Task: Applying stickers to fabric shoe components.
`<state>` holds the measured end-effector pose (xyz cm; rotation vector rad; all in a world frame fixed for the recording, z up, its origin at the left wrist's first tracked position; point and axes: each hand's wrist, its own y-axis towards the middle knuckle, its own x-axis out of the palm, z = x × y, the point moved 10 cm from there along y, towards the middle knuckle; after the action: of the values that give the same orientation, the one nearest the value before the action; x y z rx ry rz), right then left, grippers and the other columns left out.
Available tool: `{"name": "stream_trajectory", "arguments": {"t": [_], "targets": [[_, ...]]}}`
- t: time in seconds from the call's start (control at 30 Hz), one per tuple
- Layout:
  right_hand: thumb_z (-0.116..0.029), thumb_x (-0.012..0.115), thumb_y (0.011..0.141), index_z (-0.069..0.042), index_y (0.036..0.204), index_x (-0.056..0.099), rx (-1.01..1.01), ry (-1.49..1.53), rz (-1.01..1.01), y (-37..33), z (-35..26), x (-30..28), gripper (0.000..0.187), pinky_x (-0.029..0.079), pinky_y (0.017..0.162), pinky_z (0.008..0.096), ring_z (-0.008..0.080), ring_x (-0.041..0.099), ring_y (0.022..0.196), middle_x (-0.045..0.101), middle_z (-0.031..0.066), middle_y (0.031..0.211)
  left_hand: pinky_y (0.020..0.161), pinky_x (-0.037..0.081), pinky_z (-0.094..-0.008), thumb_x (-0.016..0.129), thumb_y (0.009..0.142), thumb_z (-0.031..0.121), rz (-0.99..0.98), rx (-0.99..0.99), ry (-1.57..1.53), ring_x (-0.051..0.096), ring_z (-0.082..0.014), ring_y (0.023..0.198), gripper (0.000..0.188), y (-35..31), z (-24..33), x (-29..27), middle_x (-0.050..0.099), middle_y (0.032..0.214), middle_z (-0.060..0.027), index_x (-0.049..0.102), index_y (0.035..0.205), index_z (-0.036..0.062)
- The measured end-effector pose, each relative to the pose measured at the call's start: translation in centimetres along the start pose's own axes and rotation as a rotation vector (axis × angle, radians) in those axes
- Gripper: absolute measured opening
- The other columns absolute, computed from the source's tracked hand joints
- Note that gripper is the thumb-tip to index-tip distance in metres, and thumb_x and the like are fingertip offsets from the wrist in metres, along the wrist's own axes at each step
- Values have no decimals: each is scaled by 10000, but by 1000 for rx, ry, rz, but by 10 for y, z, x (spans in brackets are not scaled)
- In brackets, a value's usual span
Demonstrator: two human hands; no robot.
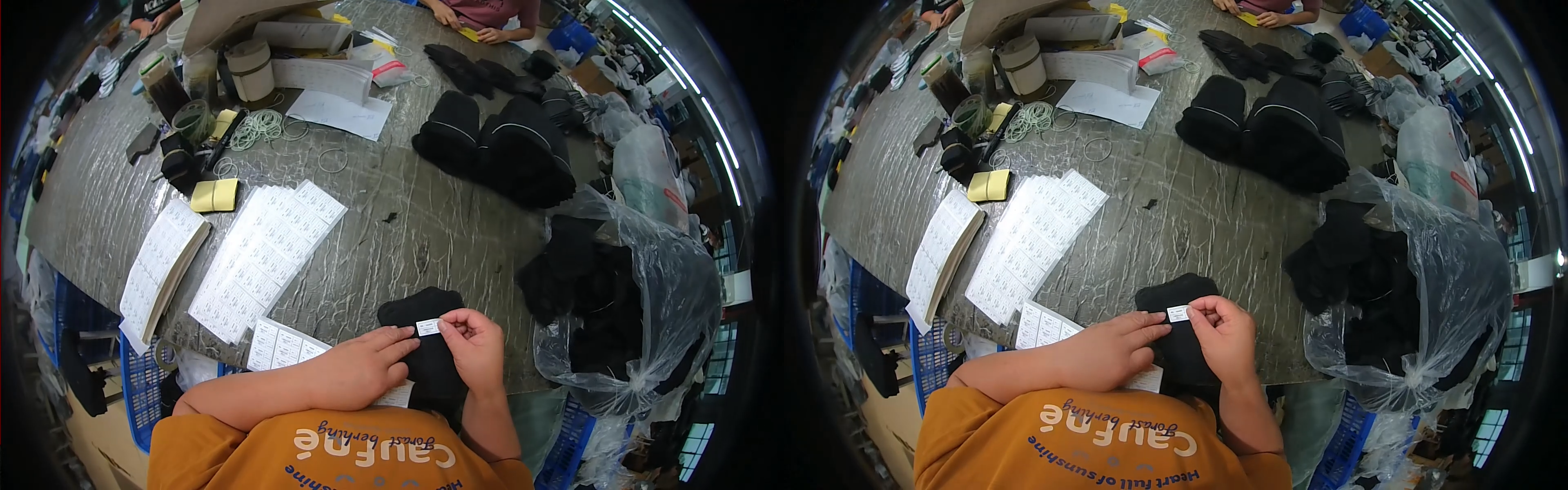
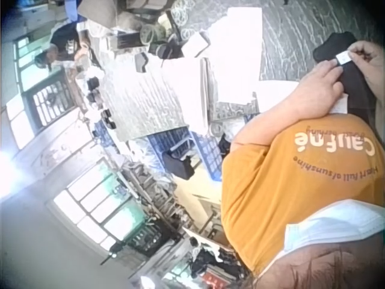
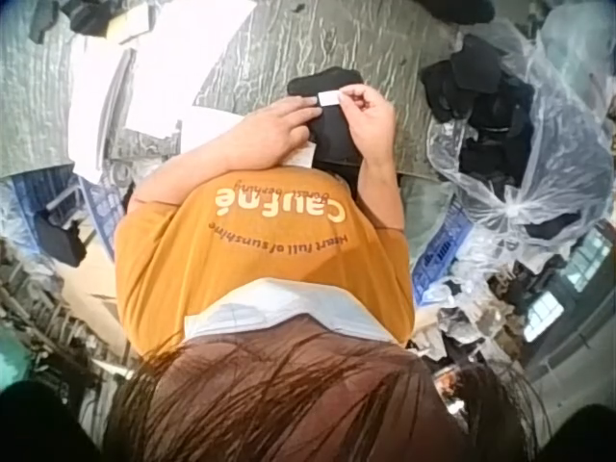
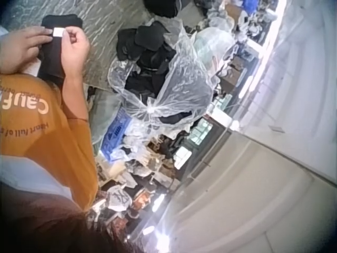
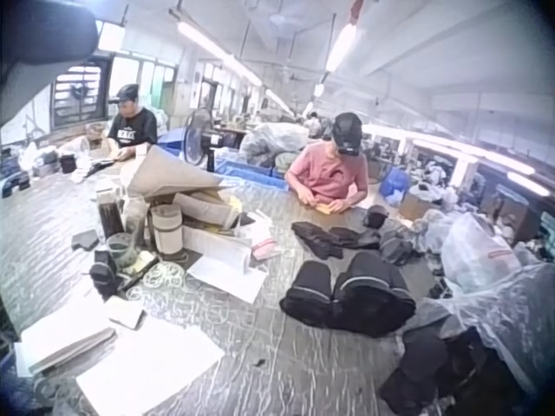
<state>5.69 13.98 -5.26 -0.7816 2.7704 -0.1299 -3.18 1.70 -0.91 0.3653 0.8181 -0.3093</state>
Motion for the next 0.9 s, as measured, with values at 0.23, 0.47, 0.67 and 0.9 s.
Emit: {"name": "stream_trajectory", "arguments": {"t": [0.23,0.47,0.67,0.9], "targets": [[1,668,838,17,879,671,0,-25,-3,1,0,0,44,399,531,184,20,484,593,592,-25,696,1077,356,-469,556,839,164,0,4,-10,412,-415,1300,196,0,-1,0,487,1336,-261,559,829,-32],[-2,667,835,18,850,675,7,-37,17,2,-2,-1,26,404,528,190,22,486,591,588,-28,691,1057,369,-455,568,823,154,-17,-38,-78,425,-430,1259,202,5,-2,-4,389,1395,-310,566,850,-46],[30,678,811,-5,1071,564,-13,13,99,2,-9,-4,286,431,542,197,36,526,596,615,11,701,1042,373,-436,586,808,161,-55,-38,-67,421,-420,1242,233,9,-3,3,354,1419,-329,584,879,-61],[22,707,789,-19,1062,517,-2,-99,151,1,-7,-6,335,445,546,205,55,552,597,628,36,703,1041,372,-432,553,854,166,-68,-47,0,445,-418,1214,242,9,-3,8,366,1416,-326,594,892,-70]]}}
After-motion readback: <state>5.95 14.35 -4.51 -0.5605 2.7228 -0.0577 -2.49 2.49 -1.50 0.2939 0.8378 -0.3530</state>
